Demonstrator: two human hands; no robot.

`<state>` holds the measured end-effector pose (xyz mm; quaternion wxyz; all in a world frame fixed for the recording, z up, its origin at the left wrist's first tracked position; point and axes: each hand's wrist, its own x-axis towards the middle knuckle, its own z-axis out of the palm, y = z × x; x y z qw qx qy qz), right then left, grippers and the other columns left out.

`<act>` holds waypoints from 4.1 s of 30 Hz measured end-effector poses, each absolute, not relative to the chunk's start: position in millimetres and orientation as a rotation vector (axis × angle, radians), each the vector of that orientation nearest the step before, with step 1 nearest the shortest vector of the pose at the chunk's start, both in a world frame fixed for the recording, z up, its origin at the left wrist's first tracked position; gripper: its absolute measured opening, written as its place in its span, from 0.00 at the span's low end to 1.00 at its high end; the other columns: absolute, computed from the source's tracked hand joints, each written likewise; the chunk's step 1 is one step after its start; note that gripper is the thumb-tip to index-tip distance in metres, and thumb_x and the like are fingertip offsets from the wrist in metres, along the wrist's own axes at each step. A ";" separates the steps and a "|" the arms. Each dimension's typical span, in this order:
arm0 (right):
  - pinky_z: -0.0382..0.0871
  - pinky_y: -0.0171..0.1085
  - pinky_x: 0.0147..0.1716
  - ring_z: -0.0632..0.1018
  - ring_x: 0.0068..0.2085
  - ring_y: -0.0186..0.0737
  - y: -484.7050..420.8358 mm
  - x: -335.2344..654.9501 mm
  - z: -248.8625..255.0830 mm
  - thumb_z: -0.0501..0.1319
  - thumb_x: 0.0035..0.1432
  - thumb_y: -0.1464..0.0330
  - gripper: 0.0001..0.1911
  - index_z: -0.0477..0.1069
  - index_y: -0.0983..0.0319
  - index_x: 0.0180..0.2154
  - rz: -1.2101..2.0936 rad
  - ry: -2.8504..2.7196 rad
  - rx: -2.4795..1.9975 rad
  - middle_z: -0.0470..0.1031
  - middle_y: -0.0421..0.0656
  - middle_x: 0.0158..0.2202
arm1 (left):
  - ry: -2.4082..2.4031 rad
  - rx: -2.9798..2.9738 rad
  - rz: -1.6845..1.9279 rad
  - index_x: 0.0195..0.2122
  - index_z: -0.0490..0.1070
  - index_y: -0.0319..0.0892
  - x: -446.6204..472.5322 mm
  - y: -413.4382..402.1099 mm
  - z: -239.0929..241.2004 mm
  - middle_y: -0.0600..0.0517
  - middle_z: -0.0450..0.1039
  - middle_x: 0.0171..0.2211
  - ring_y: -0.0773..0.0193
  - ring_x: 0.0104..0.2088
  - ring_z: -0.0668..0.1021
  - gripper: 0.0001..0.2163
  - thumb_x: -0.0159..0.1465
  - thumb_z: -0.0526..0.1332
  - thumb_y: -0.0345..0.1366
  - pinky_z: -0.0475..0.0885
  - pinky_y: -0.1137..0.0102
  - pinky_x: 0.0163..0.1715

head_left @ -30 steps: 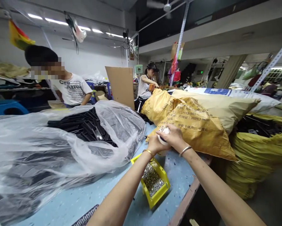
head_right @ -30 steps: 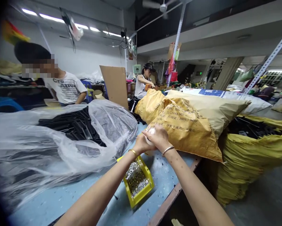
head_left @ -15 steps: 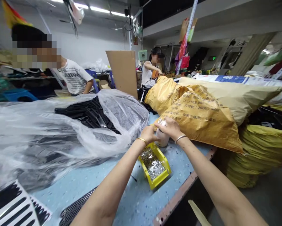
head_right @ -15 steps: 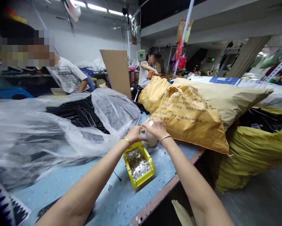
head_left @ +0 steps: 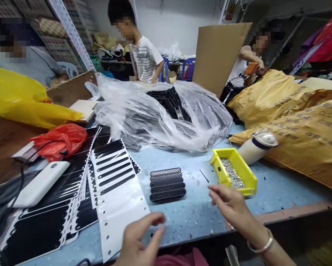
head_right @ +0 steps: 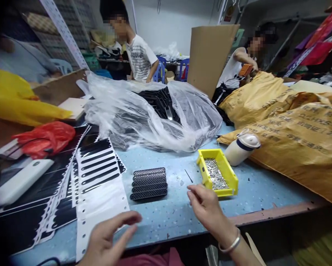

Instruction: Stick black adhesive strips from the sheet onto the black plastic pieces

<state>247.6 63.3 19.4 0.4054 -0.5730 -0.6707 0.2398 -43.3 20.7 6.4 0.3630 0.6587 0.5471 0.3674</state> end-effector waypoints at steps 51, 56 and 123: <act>0.70 0.54 0.40 0.74 0.50 0.61 7.7 54.0 -41.5 0.57 0.58 0.69 0.14 0.70 0.66 0.45 0.488 -2.500 -0.484 0.77 0.55 0.46 | 1.433 0.463 1.267 0.27 0.75 0.35 -150.9 7.1 -2.6 0.58 0.65 0.16 0.79 0.13 0.57 0.13 0.48 0.71 0.41 0.47 0.80 0.11; 0.69 0.41 0.30 0.73 0.31 0.42 27.9 45.0 -22.7 0.54 0.61 0.74 0.09 0.71 0.63 0.40 0.642 -2.243 -0.744 0.73 0.46 0.30 | 1.480 0.461 1.321 0.21 0.73 0.35 -151.5 10.7 -2.2 0.59 0.62 0.16 0.79 0.15 0.56 0.13 0.43 0.73 0.39 0.47 0.80 0.13; 0.69 0.41 0.31 0.74 0.32 0.43 53.1 151.6 18.7 0.60 0.61 0.74 0.05 0.74 0.68 0.39 0.330 -2.299 -1.013 0.76 0.49 0.31 | 1.185 0.669 1.039 0.24 0.71 0.36 -47.0 42.0 16.4 0.48 0.74 0.21 0.71 0.16 0.71 0.14 0.54 0.67 0.43 0.57 0.80 0.12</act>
